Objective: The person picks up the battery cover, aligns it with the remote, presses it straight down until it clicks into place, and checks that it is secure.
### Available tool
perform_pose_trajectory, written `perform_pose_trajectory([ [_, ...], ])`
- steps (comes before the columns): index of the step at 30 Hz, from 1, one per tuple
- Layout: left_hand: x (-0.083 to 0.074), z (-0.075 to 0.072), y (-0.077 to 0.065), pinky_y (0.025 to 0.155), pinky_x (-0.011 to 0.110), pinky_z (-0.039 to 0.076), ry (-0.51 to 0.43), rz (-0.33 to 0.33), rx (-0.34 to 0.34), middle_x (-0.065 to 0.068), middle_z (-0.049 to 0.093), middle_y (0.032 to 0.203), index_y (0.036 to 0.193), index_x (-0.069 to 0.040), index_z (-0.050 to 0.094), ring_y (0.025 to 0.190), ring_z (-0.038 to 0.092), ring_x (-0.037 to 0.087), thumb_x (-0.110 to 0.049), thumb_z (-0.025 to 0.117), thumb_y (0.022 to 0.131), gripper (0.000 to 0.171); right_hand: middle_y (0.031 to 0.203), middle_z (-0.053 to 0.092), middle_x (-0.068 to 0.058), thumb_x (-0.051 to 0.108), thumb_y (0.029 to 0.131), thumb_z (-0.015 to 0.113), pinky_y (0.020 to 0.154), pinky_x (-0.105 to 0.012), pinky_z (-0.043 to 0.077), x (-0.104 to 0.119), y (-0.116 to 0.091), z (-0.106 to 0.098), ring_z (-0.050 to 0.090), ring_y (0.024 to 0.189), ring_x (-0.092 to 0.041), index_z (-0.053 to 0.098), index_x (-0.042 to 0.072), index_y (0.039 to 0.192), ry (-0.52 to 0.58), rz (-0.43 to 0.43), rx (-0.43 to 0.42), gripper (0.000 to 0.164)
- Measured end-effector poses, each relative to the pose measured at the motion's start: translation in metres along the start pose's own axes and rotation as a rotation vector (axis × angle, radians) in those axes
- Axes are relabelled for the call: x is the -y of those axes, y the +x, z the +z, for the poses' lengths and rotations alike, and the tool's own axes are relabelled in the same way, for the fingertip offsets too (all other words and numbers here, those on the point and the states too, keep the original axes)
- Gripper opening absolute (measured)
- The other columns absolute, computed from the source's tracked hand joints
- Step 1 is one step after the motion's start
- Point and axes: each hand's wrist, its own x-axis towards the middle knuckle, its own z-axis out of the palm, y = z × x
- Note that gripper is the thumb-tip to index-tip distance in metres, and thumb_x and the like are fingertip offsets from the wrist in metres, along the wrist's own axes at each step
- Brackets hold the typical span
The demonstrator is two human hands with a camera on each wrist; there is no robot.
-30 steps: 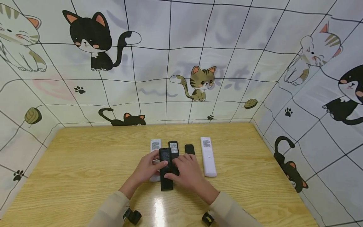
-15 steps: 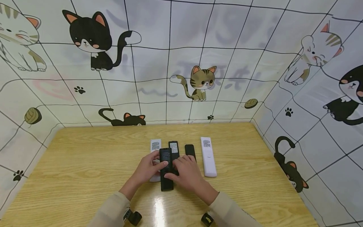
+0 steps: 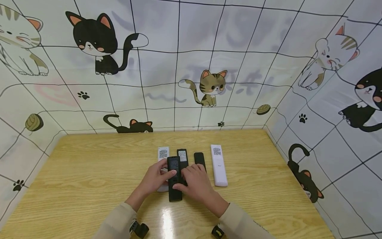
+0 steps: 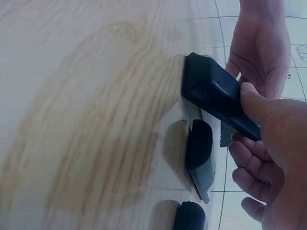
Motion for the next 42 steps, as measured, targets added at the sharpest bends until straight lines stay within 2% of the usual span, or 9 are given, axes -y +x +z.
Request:
perform_pose_trajectory([
  [12, 0.002, 0.002, 0.002, 0.062, 0.030, 0.054, 0.019, 0.017, -0.006, 0.007, 0.066, 0.107, 0.120, -0.017, 0.052, 0.079, 0.067, 0.015, -0.030, 0.063, 0.086, 0.038, 0.078, 0.053, 0.011, 0.069, 0.079, 0.046, 0.090, -0.036, 0.034, -0.001, -0.001, 0.002, 0.046, 0.084, -0.011, 0.056, 0.022, 0.085, 0.015, 0.000, -0.005, 0.049],
  [15, -0.004, 0.002, -0.001, 0.062, 0.032, 0.054, -0.008, 0.003, -0.009, 0.009, 0.066, 0.107, 0.121, -0.014, 0.053, 0.079, 0.067, 0.017, -0.025, 0.062, 0.087, 0.037, 0.078, 0.053, 0.011, 0.070, 0.079, 0.046, 0.090, -0.036, 0.034, -0.002, -0.001, 0.000, 0.046, 0.085, -0.012, 0.056, 0.022, 0.085, 0.011, 0.000, 0.000, 0.049],
  [19, -0.021, -0.002, -0.008, 0.064, 0.036, 0.054, -0.028, -0.020, -0.015, 0.012, 0.065, 0.109, 0.123, -0.009, 0.052, 0.081, 0.065, 0.020, -0.019, 0.059, 0.089, 0.035, 0.079, 0.054, 0.011, 0.069, 0.082, 0.043, 0.089, -0.037, 0.032, -0.002, 0.001, -0.004, 0.046, 0.084, -0.012, 0.058, 0.022, 0.088, 0.041, -0.014, -0.009, 0.049],
  [23, -0.031, -0.010, -0.011, 0.064, 0.036, 0.053, -0.037, -0.019, -0.027, 0.013, 0.065, 0.109, 0.125, -0.008, 0.050, 0.080, 0.064, 0.021, -0.018, 0.058, 0.090, 0.038, 0.083, 0.058, 0.011, 0.064, 0.085, 0.043, 0.090, -0.038, 0.032, -0.006, 0.003, -0.008, 0.046, 0.084, -0.011, 0.062, 0.023, 0.097, 0.089, -0.021, -0.040, 0.047],
  [28, -0.018, -0.025, -0.005, 0.062, 0.033, 0.053, -0.065, -0.022, -0.054, 0.013, 0.064, 0.112, 0.128, -0.011, 0.048, 0.080, 0.065, 0.018, -0.027, 0.059, 0.089, 0.044, 0.084, 0.059, 0.011, 0.059, 0.087, 0.046, 0.089, -0.039, 0.033, -0.014, 0.005, -0.016, 0.045, 0.082, -0.009, 0.062, 0.025, 0.103, 0.118, -0.021, -0.070, 0.041],
  [33, -0.010, -0.044, -0.002, 0.064, 0.032, 0.053, -0.023, -0.040, -0.113, 0.014, 0.063, 0.112, 0.131, -0.012, 0.046, 0.083, 0.063, 0.018, -0.038, 0.059, 0.088, 0.052, 0.085, 0.061, 0.007, 0.058, 0.089, 0.042, 0.089, -0.038, 0.033, -0.023, 0.004, -0.026, 0.046, 0.085, -0.010, 0.063, 0.023, 0.106, 0.145, -0.016, -0.070, 0.044],
  [42, 0.004, -0.073, -0.003, 0.067, 0.029, 0.051, 0.062, -0.143, -0.201, 0.017, 0.059, 0.119, 0.136, -0.009, 0.041, 0.088, 0.062, 0.017, -0.042, 0.054, 0.090, 0.058, 0.084, 0.060, 0.004, 0.055, 0.089, 0.045, 0.090, -0.040, 0.034, -0.042, 0.000, -0.026, 0.048, 0.086, -0.014, 0.064, 0.020, 0.105, 0.147, -0.003, -0.098, 0.043],
])
